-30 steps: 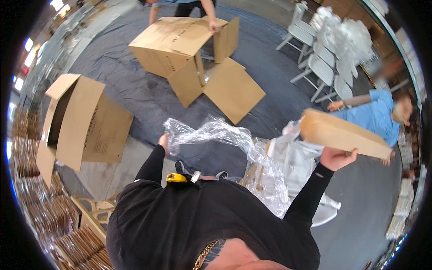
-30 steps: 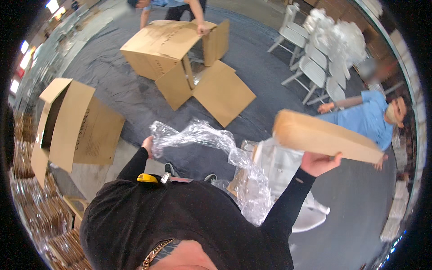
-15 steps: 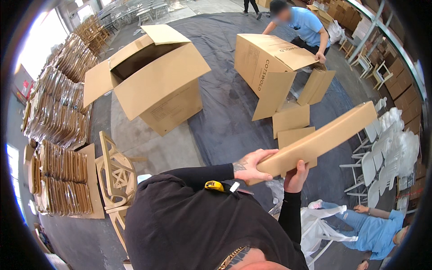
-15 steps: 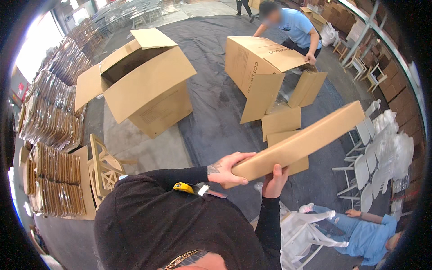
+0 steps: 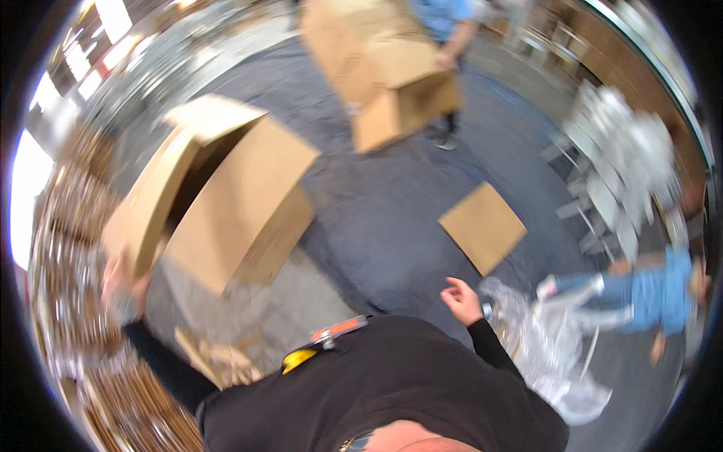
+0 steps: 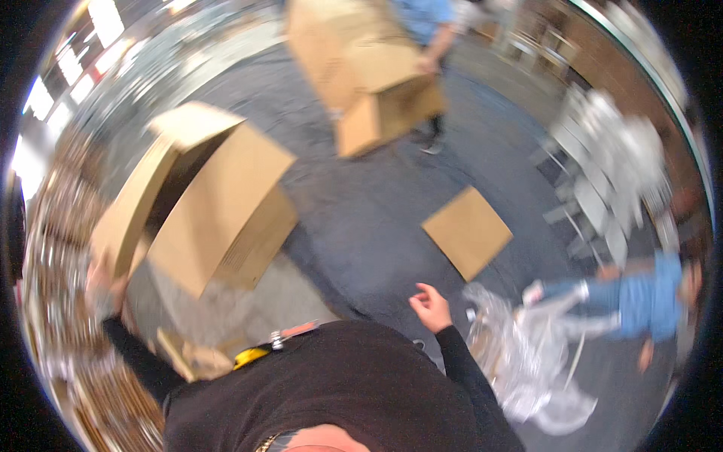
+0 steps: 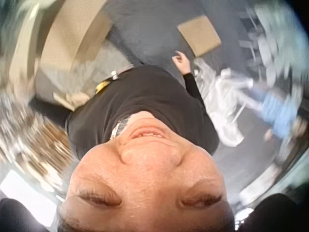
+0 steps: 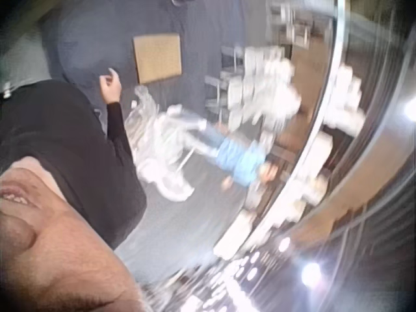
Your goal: The person unpacks white chairs from cardboard boxes using a utility knife. They cut the plastic wrap, remove cardboard protectors, and unwrap the chairs, then place them upright among other chairs.
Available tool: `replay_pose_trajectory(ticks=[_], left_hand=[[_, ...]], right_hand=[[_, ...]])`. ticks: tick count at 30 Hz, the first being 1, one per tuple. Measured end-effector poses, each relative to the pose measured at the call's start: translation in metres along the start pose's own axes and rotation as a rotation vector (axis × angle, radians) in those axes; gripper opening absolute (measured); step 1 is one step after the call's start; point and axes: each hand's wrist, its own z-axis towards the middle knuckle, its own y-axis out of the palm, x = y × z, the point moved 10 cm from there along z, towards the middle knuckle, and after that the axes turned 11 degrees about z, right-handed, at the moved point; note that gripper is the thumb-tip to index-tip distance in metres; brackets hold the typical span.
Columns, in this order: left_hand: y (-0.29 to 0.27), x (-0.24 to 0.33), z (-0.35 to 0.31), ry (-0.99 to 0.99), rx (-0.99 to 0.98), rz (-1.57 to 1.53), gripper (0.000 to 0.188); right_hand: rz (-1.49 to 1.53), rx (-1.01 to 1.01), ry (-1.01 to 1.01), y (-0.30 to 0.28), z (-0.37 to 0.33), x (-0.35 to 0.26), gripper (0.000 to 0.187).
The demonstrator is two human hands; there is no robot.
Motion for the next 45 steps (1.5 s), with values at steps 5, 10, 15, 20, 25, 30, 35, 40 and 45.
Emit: replay_pose_trajectory(ticks=[5, 10, 15, 20, 25, 30, 35, 40, 45], left_hand=[[0.055, -0.058, 0.099, -0.109, -0.391, 0.499, 0.039], [0.073, 0.096, 0.160, 0.031, -0.059, 0.527, 0.047], [0.086, 0.313, 0.108, 0.624, -0.099, -0.784, 0.041], [0.167, 0.511, -0.096, 0.357, -1.375, -1.558, 0.040], [0.148, 0.598, -0.314, 1.286, -1.190, -0.741, 0.043], [0.109, 0.647, -0.433, 1.551, -1.212, -0.605, 0.044], [0.103, 0.666, -0.495, 1.533, -1.372, -0.465, 0.045], [0.076, 0.697, -0.539, 1.572, -1.312, -0.167, 0.047], [0.081, 0.710, -0.539, 1.718, -1.180, -0.002, 0.049]], right_hand=[[-0.128, -0.124, -0.010, 0.030, -0.002, 0.003, 0.052], [-0.307, 0.115, 0.137, -0.020, -0.032, 0.046, 0.056], [-0.427, 0.561, 0.390, -0.122, -0.129, 0.099, 0.064], [-0.607, 1.143, 0.702, -0.263, -0.287, 0.109, 0.083], [-0.756, 1.327, 0.996, -0.359, -0.412, 0.106, 0.091], [-0.750, 1.191, 0.852, -0.381, -0.429, 0.147, 0.048], [-0.848, 0.986, 0.195, -0.282, -0.406, 0.133, 0.028], [-0.473, 0.191, 1.060, -0.138, -0.506, 0.328, 0.023], [-0.042, 0.181, 1.832, -0.124, -0.731, 0.362, 0.031]])
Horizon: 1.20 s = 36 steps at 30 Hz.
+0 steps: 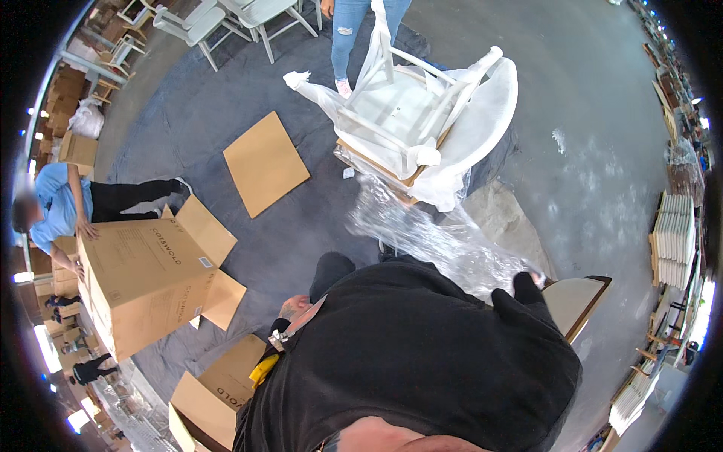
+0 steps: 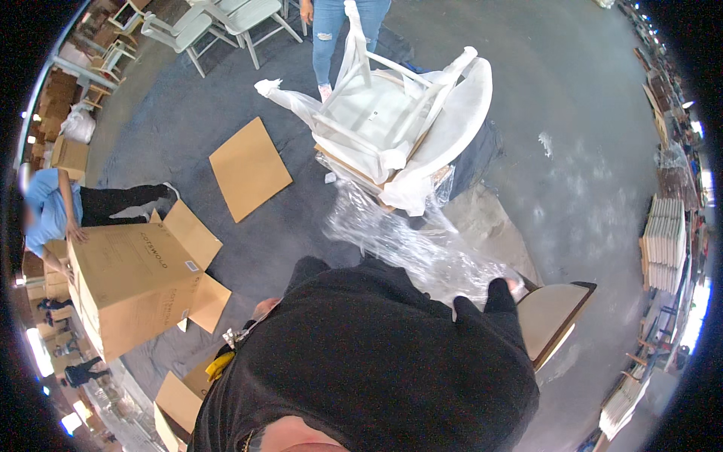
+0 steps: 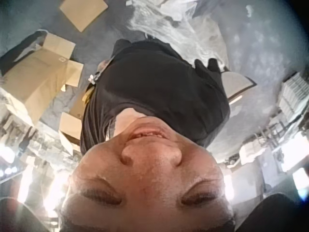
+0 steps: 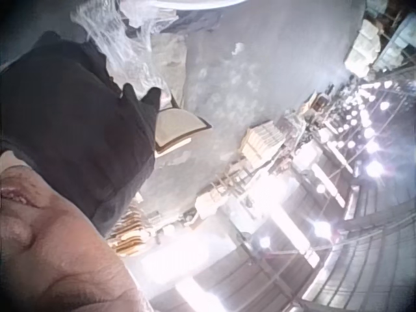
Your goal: The person unpacks white chairs from cardboard boxes using a utility knife. They cut the plastic wrap, remove cardboard protectors, and unwrap the chairs, then place them upright among other chairs.
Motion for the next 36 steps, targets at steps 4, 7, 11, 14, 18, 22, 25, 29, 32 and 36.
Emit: replay_pose_trajectory(ticks=[4, 7, 11, 14, 18, 22, 25, 29, 32, 36], left_hand=[[-0.037, 0.016, 0.030, 0.046, 0.038, 0.198, 0.047], [-0.102, 0.051, 0.071, 0.207, 0.203, 0.090, 0.044], [-0.186, 0.106, 0.098, 0.403, 0.462, -0.102, 0.040], [-0.276, 0.201, 0.125, 0.578, 0.765, 0.135, 0.036], [-0.365, 0.349, 0.145, 0.884, 1.105, 0.516, 0.044], [-0.392, 0.370, 0.249, 0.493, 0.641, 1.003, 0.038], [-0.385, 0.383, 0.295, 0.520, 0.467, 1.184, 0.027], [-0.380, 0.392, 0.307, 0.760, 0.561, 1.102, 0.021], [-0.387, 0.384, 0.310, 0.728, 0.550, 1.141, 0.021], [-0.394, 0.377, 0.312, 0.651, 0.502, 1.174, 0.022]], right_hand=[[0.304, 0.300, 0.004, -0.077, -0.012, 0.039, 0.034], [0.702, 0.896, -0.467, -0.186, -0.066, -0.013, 0.025], [1.214, 1.031, -1.111, -0.320, -0.213, -0.138, 0.027], [0.518, 0.964, -1.144, -0.362, -0.268, -0.256, 0.040], [-0.157, 0.272, -0.563, -0.312, -0.130, -0.364, 0.047], [0.087, 0.212, -0.258, -0.320, -0.106, -0.376, 0.048], [0.175, 0.158, -0.247, -0.321, -0.098, -0.367, 0.045], [0.057, 0.126, -0.461, -0.308, -0.114, -0.354, 0.040], [0.189, 0.320, -0.472, -0.327, -0.159, -0.338, 0.027], [0.227, 0.464, -0.578, -0.353, -0.255, -0.291, 0.022]])
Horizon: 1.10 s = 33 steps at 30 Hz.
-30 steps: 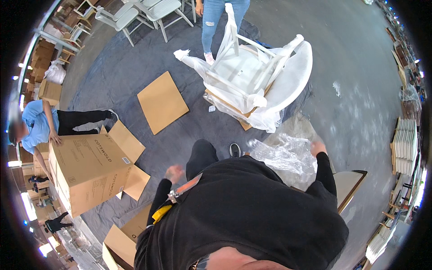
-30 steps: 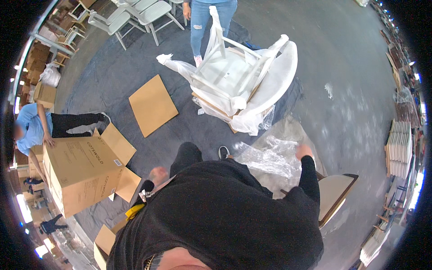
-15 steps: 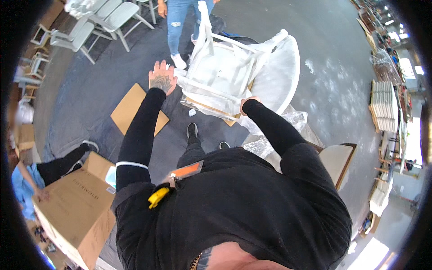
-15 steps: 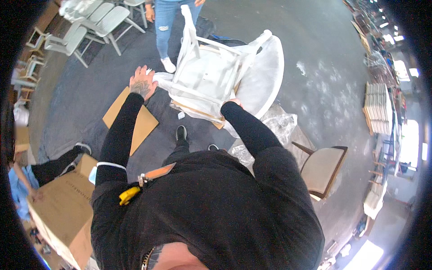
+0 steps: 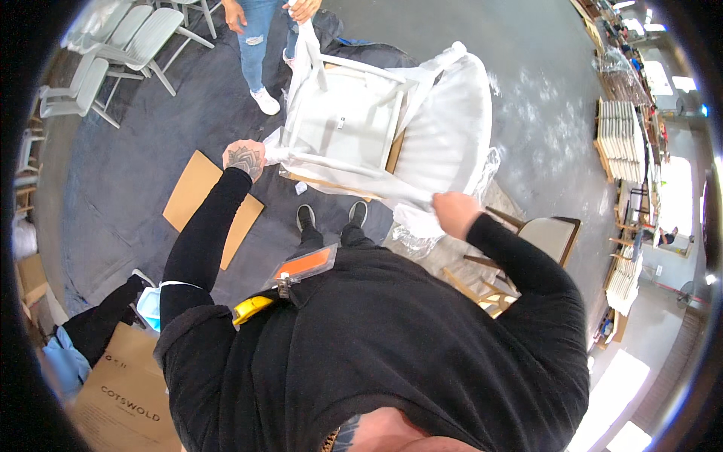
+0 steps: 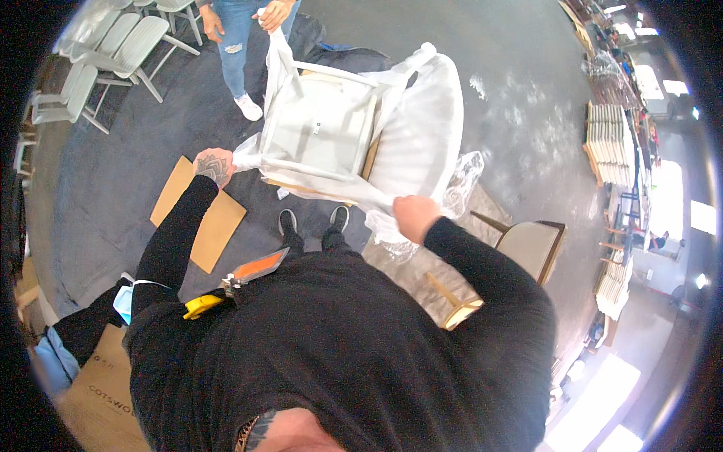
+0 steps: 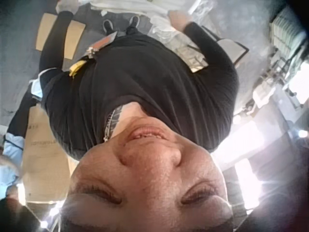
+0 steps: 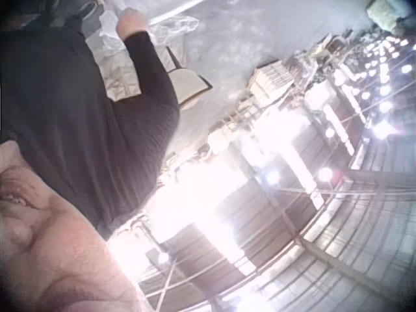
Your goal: The person unpacks white chairs from cardboard boxes using a utility knife. They cut the plastic wrap, remove cardboard protectors, and unwrap the chairs, then place them upright among other chairs.
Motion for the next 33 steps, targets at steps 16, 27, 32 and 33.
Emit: replay_pose_trajectory(ticks=[16, 27, 32, 33], left_hand=[[-0.040, -0.017, -0.001, 0.093, -0.119, -0.062, 0.038], [-0.062, -0.027, -0.083, 0.286, 0.267, -0.118, 0.017], [-0.037, -0.050, -0.146, 0.282, 0.316, -0.256, 0.014], [-0.043, -0.051, -0.154, 0.312, 0.326, -0.264, 0.013]], right_hand=[[0.110, 0.119, -0.315, 0.104, 0.019, -0.052, 0.023], [0.264, 0.175, 0.315, 0.030, 0.075, 0.054, 0.034], [0.287, 0.179, 0.334, 0.035, 0.075, 0.052, 0.031], [0.284, 0.182, 0.339, 0.033, 0.075, 0.052, 0.031]])
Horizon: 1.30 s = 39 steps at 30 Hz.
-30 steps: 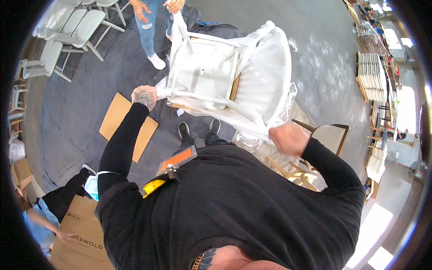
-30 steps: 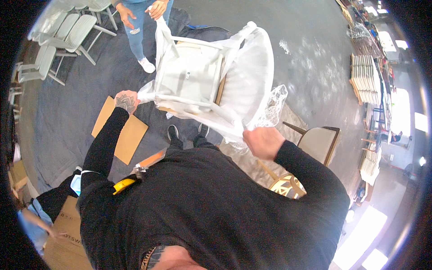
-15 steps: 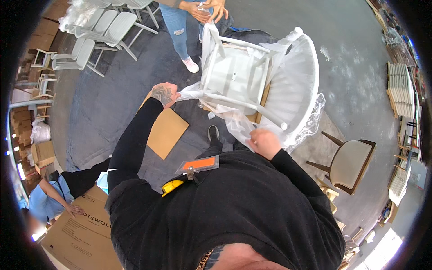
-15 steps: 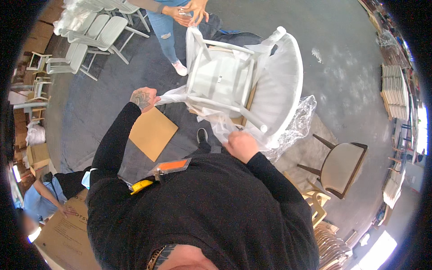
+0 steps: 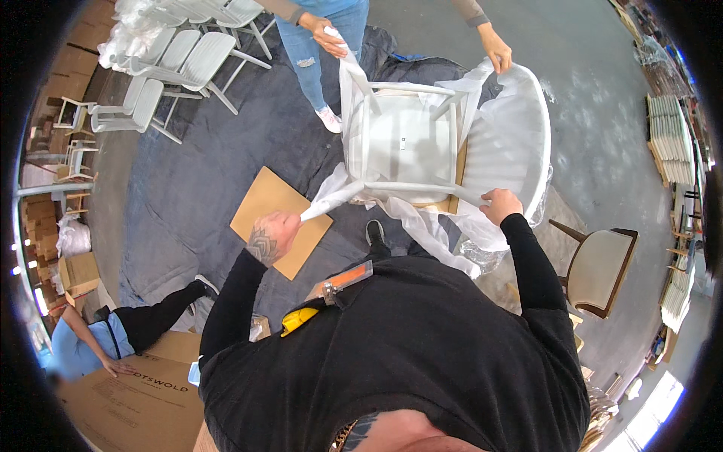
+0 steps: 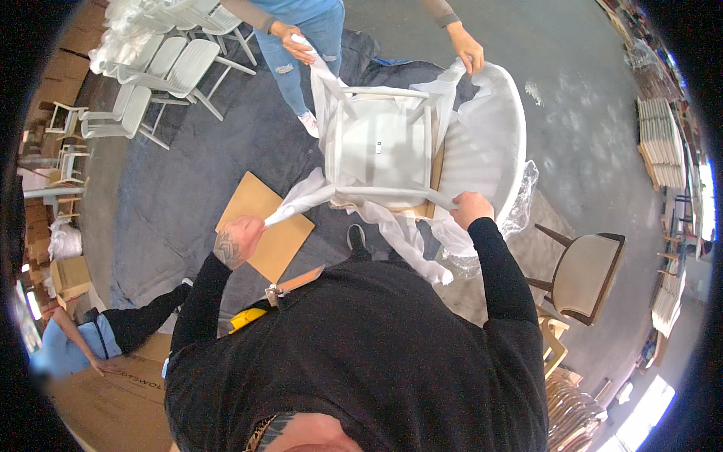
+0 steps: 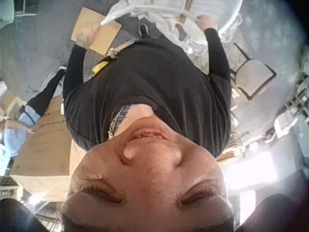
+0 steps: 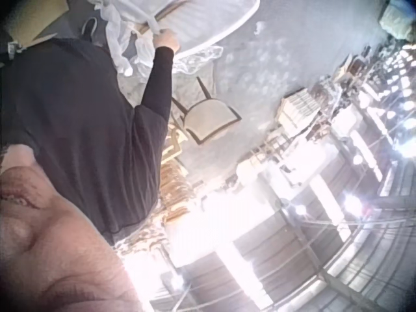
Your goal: The person unpacks white chairs from cardboard boxes using a utility knife. They cut the plastic wrap, remove cardboard protectors, and unwrap the chairs, then place them upright among other chairs.
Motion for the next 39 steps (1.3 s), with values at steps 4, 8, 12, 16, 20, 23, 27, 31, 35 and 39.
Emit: replay_pose_trajectory(ticks=[4, 8, 12, 16, 20, 23, 27, 31, 35, 39], left_hand=[[-0.073, 0.006, -0.031, 0.087, 0.238, -0.082, 0.007], [-0.116, -0.089, -0.100, -0.276, 0.188, 0.093, 0.009], [0.031, -0.129, -0.225, -0.531, -0.338, 0.410, 0.014], [0.160, -0.097, -0.310, -0.799, -1.268, 0.112, 0.033], [0.219, -0.043, -0.227, -0.881, -0.983, -0.311, 0.057], [0.247, 0.051, -0.080, -0.228, -0.661, -0.597, 0.053], [0.219, 0.183, 0.049, 0.128, -0.608, -1.184, 0.044], [0.154, 0.216, 0.094, 0.151, -0.500, -1.088, 0.046], [0.113, 0.172, 0.072, 0.060, -0.244, -1.087, 0.060], [-0.005, 0.102, 0.055, 0.151, 0.494, -0.340, 0.040]], right_hand=[[-0.009, 0.007, 0.034, -0.001, 0.001, 0.005, 0.031], [-0.022, 0.018, 0.037, -0.006, -0.002, 0.001, 0.031], [-0.026, 0.019, -0.040, -0.006, 0.006, -0.012, 0.032], [-0.024, 0.009, 0.002, -0.006, 0.005, -0.013, 0.032], [-0.054, 0.043, -0.013, -0.011, 0.002, -0.005, 0.032], [-0.229, 0.113, -0.044, -0.003, 0.001, 0.002, 0.041], [0.015, 0.131, -0.659, 0.035, -0.055, -0.139, 0.065], [0.797, -0.351, -0.536, 0.116, -0.089, -0.151, 0.069], [0.461, -0.132, -0.196, 0.168, -0.100, 0.001, 0.036], [0.110, -0.175, 0.247, 0.149, -0.168, 0.232, 0.034]])
